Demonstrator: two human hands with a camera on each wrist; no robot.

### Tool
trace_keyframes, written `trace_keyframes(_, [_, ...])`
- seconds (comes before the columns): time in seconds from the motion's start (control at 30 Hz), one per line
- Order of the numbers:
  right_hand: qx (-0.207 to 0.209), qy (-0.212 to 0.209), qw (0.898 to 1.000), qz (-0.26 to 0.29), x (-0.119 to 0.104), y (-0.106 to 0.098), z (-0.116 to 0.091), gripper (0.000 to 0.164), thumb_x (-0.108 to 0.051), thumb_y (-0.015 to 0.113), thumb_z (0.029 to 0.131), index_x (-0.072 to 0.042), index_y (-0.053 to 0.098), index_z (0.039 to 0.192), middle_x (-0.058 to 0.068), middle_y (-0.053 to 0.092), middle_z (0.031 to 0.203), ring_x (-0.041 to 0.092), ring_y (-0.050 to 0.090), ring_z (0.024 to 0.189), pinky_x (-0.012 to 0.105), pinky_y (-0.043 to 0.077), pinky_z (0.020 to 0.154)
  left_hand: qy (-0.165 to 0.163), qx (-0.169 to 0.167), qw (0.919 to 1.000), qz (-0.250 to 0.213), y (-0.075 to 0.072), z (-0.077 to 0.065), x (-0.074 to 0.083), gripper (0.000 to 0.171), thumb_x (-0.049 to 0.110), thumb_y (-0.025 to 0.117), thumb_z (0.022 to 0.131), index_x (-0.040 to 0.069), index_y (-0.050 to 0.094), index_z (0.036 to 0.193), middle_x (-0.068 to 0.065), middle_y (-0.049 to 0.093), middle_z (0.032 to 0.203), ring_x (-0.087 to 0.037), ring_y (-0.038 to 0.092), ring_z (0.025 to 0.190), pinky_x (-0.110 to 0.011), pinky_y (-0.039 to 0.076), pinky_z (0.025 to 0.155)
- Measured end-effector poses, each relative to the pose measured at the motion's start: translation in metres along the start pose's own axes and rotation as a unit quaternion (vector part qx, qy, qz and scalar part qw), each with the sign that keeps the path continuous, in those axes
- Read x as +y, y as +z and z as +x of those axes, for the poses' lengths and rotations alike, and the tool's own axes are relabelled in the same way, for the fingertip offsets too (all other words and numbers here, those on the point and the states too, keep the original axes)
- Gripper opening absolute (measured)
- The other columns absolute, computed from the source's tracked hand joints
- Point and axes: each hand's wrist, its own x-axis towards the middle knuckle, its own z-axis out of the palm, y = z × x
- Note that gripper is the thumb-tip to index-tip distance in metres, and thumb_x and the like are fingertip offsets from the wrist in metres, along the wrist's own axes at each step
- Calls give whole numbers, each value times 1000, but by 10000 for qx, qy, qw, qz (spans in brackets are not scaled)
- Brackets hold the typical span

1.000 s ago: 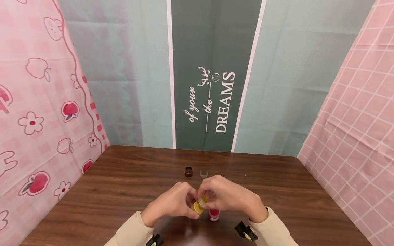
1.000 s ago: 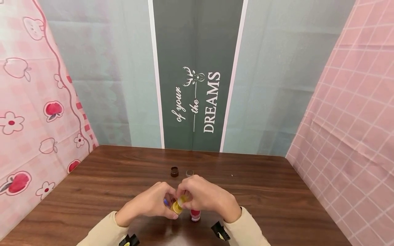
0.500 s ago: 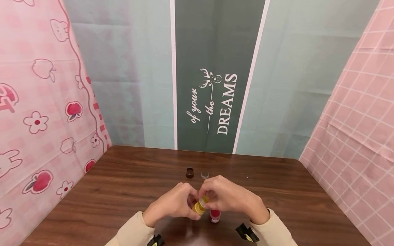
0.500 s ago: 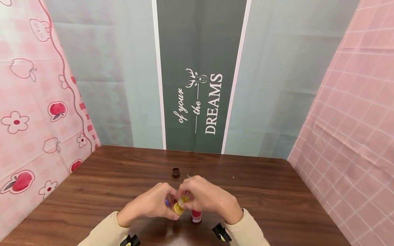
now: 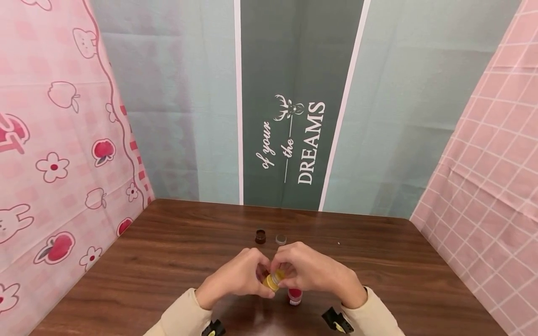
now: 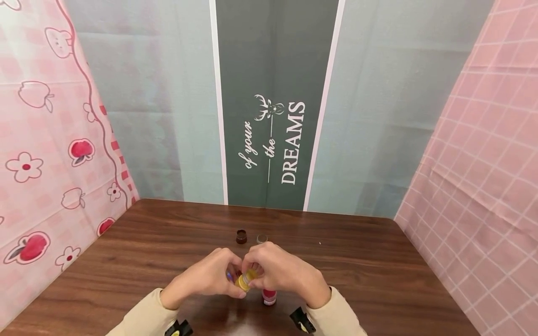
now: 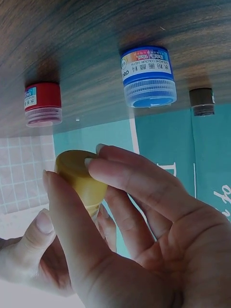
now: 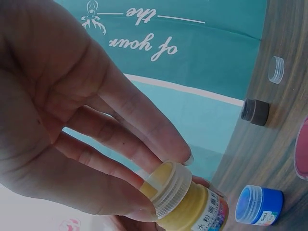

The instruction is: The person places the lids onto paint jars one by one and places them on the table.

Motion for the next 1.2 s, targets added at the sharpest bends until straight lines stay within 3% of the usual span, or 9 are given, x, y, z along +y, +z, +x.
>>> trace_keyframes(0.43, [54,-30,10000,61,0,2,3,21,0,84,81,-7,74,99,1,71,95,0,67,89,12,56,77,-24,204,9998,59,-2,0,1,19,11,92,71,10,78,83,5,75,71,1,64,60,-18,53,56])
trace_keyframes(0.87, [50,218,9994,249,2,4,4,21,0,81,83,-6,76,103,1,72,96,-1,69,89,14,58,76,-54,393,9990,192,-3,0,1,18,13,93,69,12,79,80,7,75,67,3,64,57,-18,53,54])
trace_keyframes(1.2, [11,486,9987,162,2,4,4,13,-9,79,88,-8,76,101,-1,75,92,-6,64,80,15,57,73,-109,441,9989,104,-4,1,1,20,13,93,69,10,81,85,5,76,70,1,66,59,-19,55,55])
